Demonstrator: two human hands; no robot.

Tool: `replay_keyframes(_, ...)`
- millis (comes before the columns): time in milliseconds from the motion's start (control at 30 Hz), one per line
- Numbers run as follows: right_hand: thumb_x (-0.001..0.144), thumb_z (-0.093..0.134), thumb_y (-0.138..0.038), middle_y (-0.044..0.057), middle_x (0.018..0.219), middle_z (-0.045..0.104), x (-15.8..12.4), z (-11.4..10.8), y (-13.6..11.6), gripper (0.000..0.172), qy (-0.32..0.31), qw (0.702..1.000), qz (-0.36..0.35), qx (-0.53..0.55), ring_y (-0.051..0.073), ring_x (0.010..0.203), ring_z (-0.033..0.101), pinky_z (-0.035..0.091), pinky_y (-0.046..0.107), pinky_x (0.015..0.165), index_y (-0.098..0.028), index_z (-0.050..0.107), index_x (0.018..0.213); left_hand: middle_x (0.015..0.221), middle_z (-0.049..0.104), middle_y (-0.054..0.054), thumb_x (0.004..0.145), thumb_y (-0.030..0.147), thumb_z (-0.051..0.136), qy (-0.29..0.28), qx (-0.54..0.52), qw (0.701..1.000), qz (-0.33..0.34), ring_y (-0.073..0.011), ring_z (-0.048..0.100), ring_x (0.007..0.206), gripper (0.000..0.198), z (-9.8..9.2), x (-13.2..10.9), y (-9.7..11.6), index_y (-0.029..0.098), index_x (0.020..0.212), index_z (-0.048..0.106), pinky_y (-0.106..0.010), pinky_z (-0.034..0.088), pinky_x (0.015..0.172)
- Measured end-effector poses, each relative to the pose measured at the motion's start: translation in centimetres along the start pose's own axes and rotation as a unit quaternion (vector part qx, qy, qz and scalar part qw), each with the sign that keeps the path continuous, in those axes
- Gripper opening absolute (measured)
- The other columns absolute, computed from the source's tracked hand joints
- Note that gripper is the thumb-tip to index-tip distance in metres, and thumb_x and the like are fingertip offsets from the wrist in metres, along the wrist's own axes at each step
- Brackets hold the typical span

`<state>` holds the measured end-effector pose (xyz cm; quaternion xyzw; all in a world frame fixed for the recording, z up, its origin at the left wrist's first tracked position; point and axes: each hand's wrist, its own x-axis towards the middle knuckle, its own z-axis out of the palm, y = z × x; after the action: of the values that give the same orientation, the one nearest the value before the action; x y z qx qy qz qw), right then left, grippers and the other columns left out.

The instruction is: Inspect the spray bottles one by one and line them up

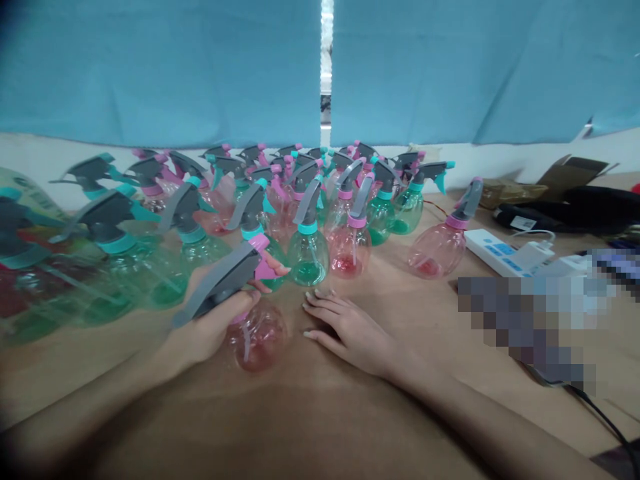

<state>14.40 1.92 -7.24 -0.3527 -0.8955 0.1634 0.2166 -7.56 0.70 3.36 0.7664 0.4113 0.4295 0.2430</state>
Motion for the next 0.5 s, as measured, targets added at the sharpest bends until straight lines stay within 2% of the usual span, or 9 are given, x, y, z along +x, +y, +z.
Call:
replay_keyframes(67, 0.094, 0.047, -0.044, 0.006, 0.141, 0.051, -0.02, 0.03, 0.03, 0.049, 0.003, 1.0, 0.0, 0.001, 0.022, 0.133, 0.042, 0.031, 0.047, 0.114, -0.022, 0.047, 0.137, 0.059, 0.047, 0.005, 0.072, 0.019, 0.047, 0.001, -0.001, 1.0, 0.01, -0.0131, 0.042, 0.051, 0.017, -0.09, 0.01, -0.12, 0.023, 0.084, 0.058, -0.027, 0.035, 0.05)
replay_keyframes(267, 0.094, 0.047, -0.044, 0.007, 0.141, 0.051, -0.02, 0.0, 0.05, 0.05, -0.006, 1.0, -0.001, -0.004, 0.022, 0.134, 0.041, 0.029, 0.046, 0.115, -0.021, 0.046, 0.138, 0.074, 0.058, 0.001, 0.072, 0.017, 0.046, -0.02, -0.018, 0.999, 0.027, -0.0154, 0.053, 0.063, 0.015, -0.19, 0.12, -0.16, 0.022, 0.08, 0.056, -0.03, 0.041, 0.059)
replay_keyframes(500, 0.094, 0.046, -0.044, 0.006, 0.141, 0.051, -0.01, -0.04, -0.02, 0.048, 0.002, 1.0, -0.002, -0.004, 0.022, 0.134, 0.041, 0.031, 0.048, 0.113, -0.022, 0.047, 0.137, 0.075, 0.059, 0.001, 0.074, 0.019, 0.048, -0.03, -0.03, 0.999, 0.03, -0.0174, 0.057, 0.069, 0.01, -0.28, 0.13, -0.4, 0.023, 0.079, 0.055, -0.032, 0.043, 0.065)
